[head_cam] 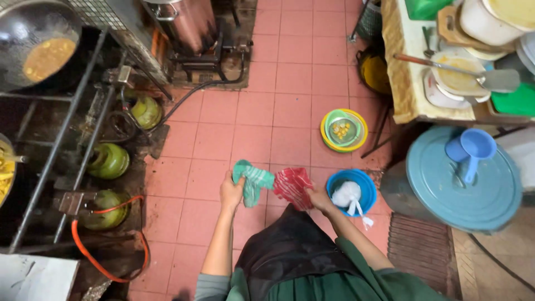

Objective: The recorder is preparing a meal by transferring liquids between pots, adding ingredients, and chopping onions.

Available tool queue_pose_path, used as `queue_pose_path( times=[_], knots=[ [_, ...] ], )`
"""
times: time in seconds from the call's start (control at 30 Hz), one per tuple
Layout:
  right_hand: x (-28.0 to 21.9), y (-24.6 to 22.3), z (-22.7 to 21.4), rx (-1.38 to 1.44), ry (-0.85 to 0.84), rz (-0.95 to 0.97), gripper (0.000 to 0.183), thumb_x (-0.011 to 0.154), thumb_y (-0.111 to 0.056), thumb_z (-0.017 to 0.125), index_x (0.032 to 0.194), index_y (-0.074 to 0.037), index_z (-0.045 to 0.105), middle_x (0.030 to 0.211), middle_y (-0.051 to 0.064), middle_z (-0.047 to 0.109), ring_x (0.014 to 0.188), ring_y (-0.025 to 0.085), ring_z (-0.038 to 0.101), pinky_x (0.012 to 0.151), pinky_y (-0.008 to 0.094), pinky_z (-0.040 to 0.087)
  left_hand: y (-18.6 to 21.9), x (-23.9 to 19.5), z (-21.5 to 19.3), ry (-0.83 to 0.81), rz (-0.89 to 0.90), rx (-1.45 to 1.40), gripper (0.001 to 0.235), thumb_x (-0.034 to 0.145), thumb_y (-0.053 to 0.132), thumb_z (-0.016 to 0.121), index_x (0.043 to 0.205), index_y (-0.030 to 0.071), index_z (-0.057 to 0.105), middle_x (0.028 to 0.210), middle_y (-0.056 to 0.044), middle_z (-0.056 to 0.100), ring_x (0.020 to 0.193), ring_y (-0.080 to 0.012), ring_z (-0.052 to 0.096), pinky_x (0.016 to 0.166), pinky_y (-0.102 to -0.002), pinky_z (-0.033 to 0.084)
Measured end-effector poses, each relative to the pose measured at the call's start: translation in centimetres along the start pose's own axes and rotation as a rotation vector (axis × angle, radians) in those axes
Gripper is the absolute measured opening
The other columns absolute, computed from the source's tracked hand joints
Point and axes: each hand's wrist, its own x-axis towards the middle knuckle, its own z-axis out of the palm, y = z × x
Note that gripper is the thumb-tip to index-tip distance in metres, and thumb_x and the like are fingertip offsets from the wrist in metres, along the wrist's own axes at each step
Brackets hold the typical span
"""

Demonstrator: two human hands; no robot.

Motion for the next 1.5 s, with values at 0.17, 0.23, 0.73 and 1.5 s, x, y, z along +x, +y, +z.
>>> queue_pose_path(
  times=[0.17, 0.23, 0.73, 1.5],
  knots=[
    [12.4, 2.4, -0.2, 0.058, -0.062, 0.301, 0.031, 0.104, -0.025, 0.051, 0.114, -0.003, 0.071, 0.082, 0.008, 0.072, 0.067, 0.017, 0.065, 0.062, 0.035, 0.053, -7.9, 9.0, 0.7, -0.021, -0.167, -0.359, 0.027, 0.091, 0.025, 0.07, 0.112, 0.008, 0.071, 0.093, -0.01, 0.077, 0.084, -0.0226, 0.072, 0.076, -0.037, 0.056],
    [18.0, -0.5, 0.3, -0.003, -0.095, 0.272, 0.031, 0.103, -0.025, 0.051, 0.115, -0.005, 0.072, 0.084, 0.007, 0.072, 0.069, 0.015, 0.065, 0.064, 0.034, 0.054, -11.2, 12.8, 0.8, 0.01, -0.205, -0.59, 0.027, 0.091, 0.019, 0.069, 0.115, 0.007, 0.071, 0.096, -0.007, 0.077, 0.086, -0.0204, 0.07, 0.075, -0.034, 0.057],
    [62.7, -24.2, 19.0, -0.336, -0.545, 0.069, 0.025, 0.1, -0.023, 0.054, 0.112, -0.006, 0.068, 0.083, 0.003, 0.068, 0.072, 0.016, 0.061, 0.066, 0.037, 0.052, -14.5, 30.8, -6.0, 0.814, -0.578, -1.53, 0.04, 0.107, 0.031, 0.045, 0.143, 0.014, 0.047, 0.131, -0.012, 0.062, 0.108, -0.0323, 0.065, 0.084, -0.054, 0.058],
    [110.6, -48.5, 77.8, -0.157, -0.492, -0.292, 0.037, 0.106, -0.032, 0.055, 0.124, -0.002, 0.067, 0.11, 0.007, 0.072, 0.101, 0.017, 0.064, 0.091, 0.032, 0.049, -38.7, 71.4, -51.3, 1.644, -0.174, -1.165, 0.034, 0.11, 0.024, 0.052, 0.139, 0.006, 0.051, 0.125, -0.007, 0.065, 0.108, -0.0218, 0.065, 0.093, -0.042, 0.058]
  ],
)
